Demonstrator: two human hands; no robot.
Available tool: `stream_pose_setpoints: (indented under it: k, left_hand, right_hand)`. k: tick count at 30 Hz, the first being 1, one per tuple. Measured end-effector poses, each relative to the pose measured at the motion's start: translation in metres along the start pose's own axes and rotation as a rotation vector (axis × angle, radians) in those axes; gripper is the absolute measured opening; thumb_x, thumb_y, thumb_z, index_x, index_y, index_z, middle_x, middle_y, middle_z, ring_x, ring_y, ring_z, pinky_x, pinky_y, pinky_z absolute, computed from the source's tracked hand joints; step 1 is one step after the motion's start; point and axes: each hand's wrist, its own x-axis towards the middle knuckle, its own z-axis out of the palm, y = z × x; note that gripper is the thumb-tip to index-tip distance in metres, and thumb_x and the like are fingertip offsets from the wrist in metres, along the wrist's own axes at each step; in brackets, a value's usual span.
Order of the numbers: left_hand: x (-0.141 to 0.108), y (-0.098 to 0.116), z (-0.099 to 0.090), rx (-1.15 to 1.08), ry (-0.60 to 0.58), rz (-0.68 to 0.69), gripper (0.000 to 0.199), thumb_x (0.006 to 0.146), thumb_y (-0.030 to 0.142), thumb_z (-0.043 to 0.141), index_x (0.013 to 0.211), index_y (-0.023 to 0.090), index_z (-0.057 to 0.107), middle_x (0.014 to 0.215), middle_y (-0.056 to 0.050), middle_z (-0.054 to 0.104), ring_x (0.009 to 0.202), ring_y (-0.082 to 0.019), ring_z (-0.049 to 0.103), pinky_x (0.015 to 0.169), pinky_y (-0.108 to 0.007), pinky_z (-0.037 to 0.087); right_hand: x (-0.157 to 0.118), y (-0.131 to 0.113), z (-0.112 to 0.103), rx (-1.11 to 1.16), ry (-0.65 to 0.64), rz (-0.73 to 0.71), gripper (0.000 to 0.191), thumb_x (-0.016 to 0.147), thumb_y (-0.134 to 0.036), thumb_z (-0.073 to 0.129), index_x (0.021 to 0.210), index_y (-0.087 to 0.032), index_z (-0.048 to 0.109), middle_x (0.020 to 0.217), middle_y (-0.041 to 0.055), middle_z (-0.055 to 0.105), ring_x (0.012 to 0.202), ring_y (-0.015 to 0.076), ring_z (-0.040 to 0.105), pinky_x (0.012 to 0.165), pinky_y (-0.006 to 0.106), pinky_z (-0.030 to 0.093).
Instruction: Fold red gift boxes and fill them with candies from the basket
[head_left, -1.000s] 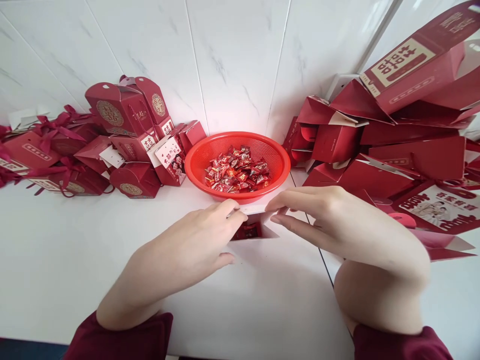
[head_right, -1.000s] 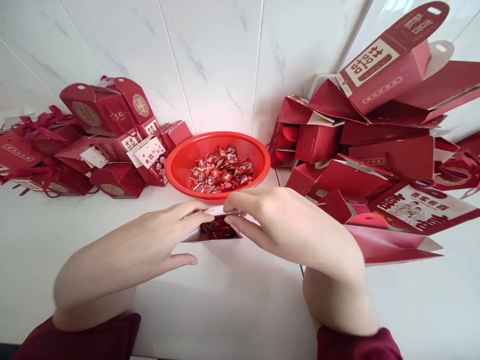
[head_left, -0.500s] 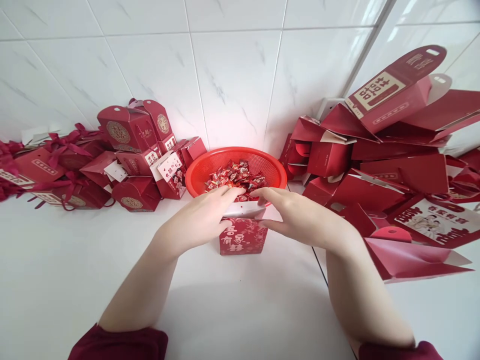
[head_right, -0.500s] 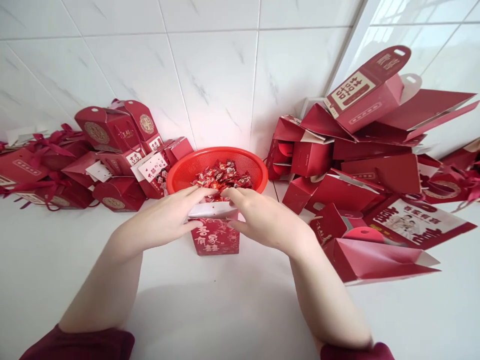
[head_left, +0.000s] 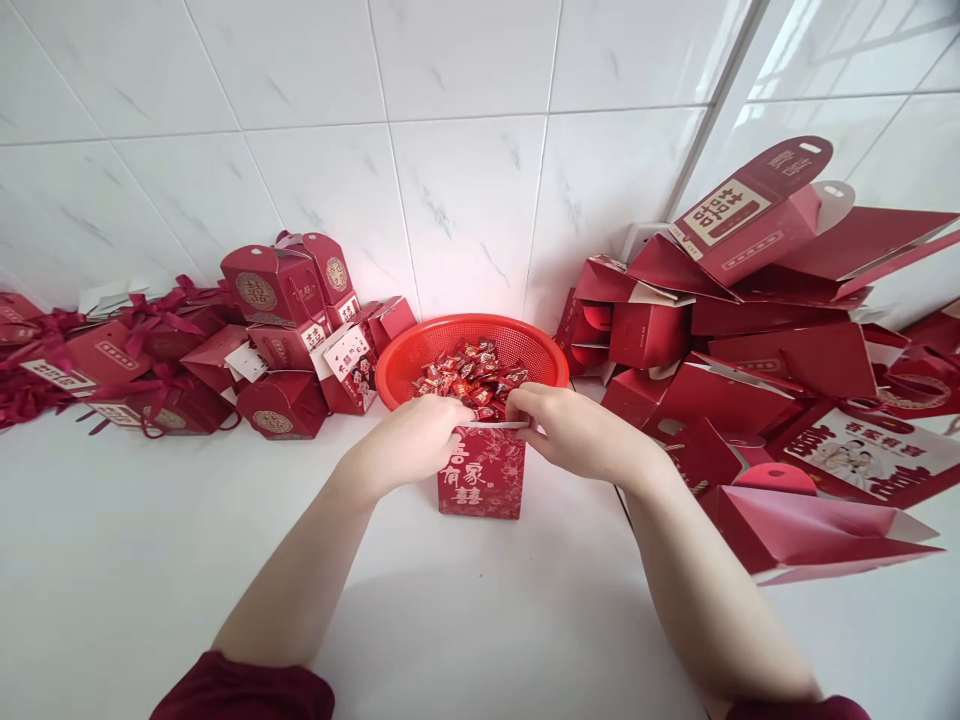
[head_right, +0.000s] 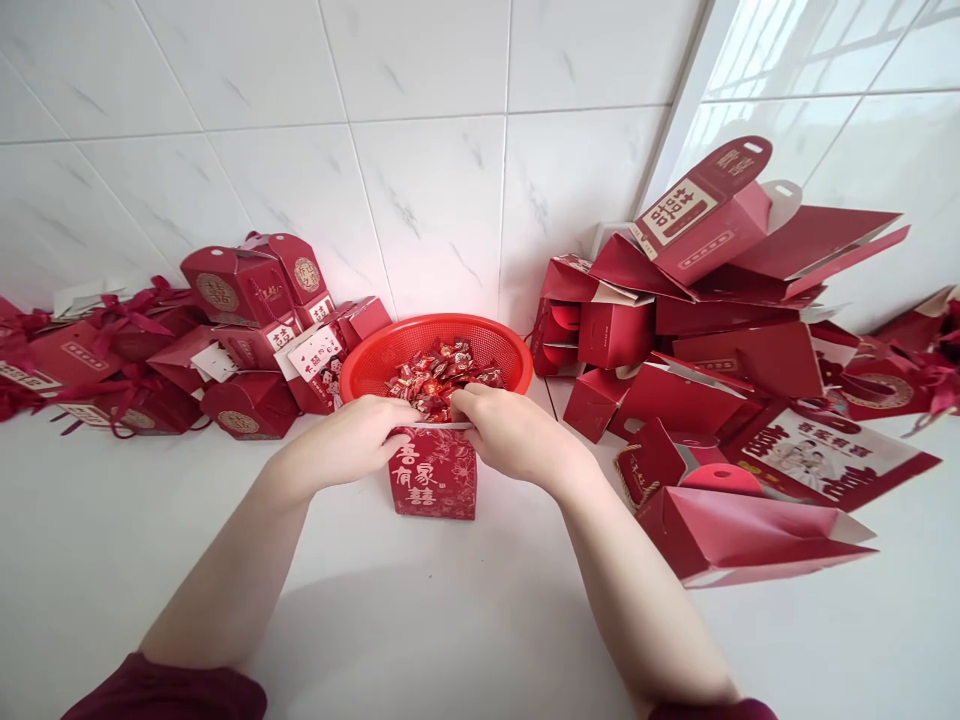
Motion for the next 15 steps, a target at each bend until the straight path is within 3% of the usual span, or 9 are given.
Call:
stream_pose_setpoints:
  k: [8,12,15]
  left_hand:
    - [0.000,0.013,0.005,0.135,-0.025,-0.018,0.022,0.084,0.022,0.052,0.065,0.019,0.043,0.075,-0.005,0.060,0.066,-0.018,0.055,0.052,-0.029,0.027]
    - [0.005,0.013,0.001,0.141,-0.089,-0.058,0.026,0.081,0.026,0.056,0.061,0.019,0.041,0.063,-0.002,0.053,0.055,-0.016,0.050,0.048,-0.030,0.023]
    - [0.004,0.005,-0.007,0.058,-0.173,-0.082,0.023,0.076,0.027,0.059,0.064,0.020,0.041,0.058,0.001,0.049,0.050,-0.014,0.045,0.044,-0.029,0.021]
  right_hand:
    - [-0.001,-0.004,0.003,0.013,-0.027,-0.058,0.017,0.081,-0.006,0.048,0.079,-0.021,0.041,0.084,0.0003,0.057,0.069,0.0132,0.050,0.058,0.025,0.033]
    - [0.005,0.000,0.012,0.108,-0.054,-0.019,0.014,0.080,-0.015,0.059,0.083,-0.021,0.047,0.090,0.0013,0.062,0.074,0.0145,0.055,0.058,0.025,0.035]
    - [0.009,0.004,0.016,0.180,-0.070,0.016,0.012,0.080,-0.018,0.062,0.082,-0.021,0.051,0.083,-0.0001,0.064,0.070,0.0140,0.055,0.058,0.025,0.035]
